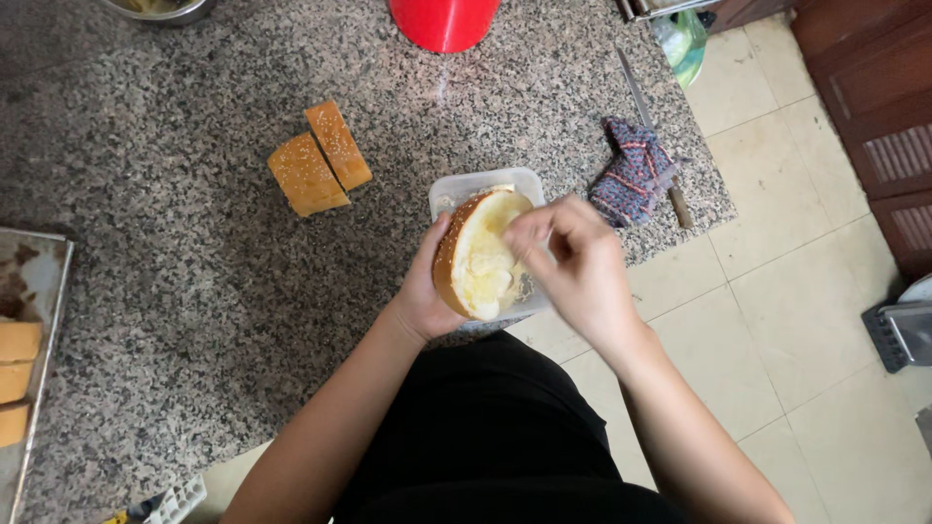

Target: The person stuffs slices of sesame bread with cheese by hand at a counter and arranges them on a baking tray.

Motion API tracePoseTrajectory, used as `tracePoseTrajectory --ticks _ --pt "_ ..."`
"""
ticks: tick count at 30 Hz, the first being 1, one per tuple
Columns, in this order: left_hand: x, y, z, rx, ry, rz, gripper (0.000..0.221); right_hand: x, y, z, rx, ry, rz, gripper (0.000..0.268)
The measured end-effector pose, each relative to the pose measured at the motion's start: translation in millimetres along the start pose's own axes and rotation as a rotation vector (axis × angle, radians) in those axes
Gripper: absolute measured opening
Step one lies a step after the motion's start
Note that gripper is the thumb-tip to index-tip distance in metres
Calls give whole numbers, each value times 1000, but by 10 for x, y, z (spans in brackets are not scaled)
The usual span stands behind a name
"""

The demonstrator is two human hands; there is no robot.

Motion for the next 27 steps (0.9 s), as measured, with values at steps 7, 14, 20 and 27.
tracePoseTrajectory --ticks 7,14,20,27 --pt "8 -19 -24 -6 38 28 69 -42 108 -75 53 110 84 11" --pt "-40 1 -35 79 -34 -4 66 103 -16 -15 -13 3 37 12" --pt "-40 26 10 77 -26 -17 66 75 -26 -28 -24 -17 49 12" --pt "-27 -8 31 8 -52 -4 68 -103 92 -116 8 58 115 12"
Point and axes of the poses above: each hand's wrist, its own x-axis towards the middle knuckle, its own z-axis out of the back of the hand, y = z × x, the point moved 4 cm from there along x, towards the middle knuckle, and after that the axes turned 13 degrees about x, right-handed, at the moved point
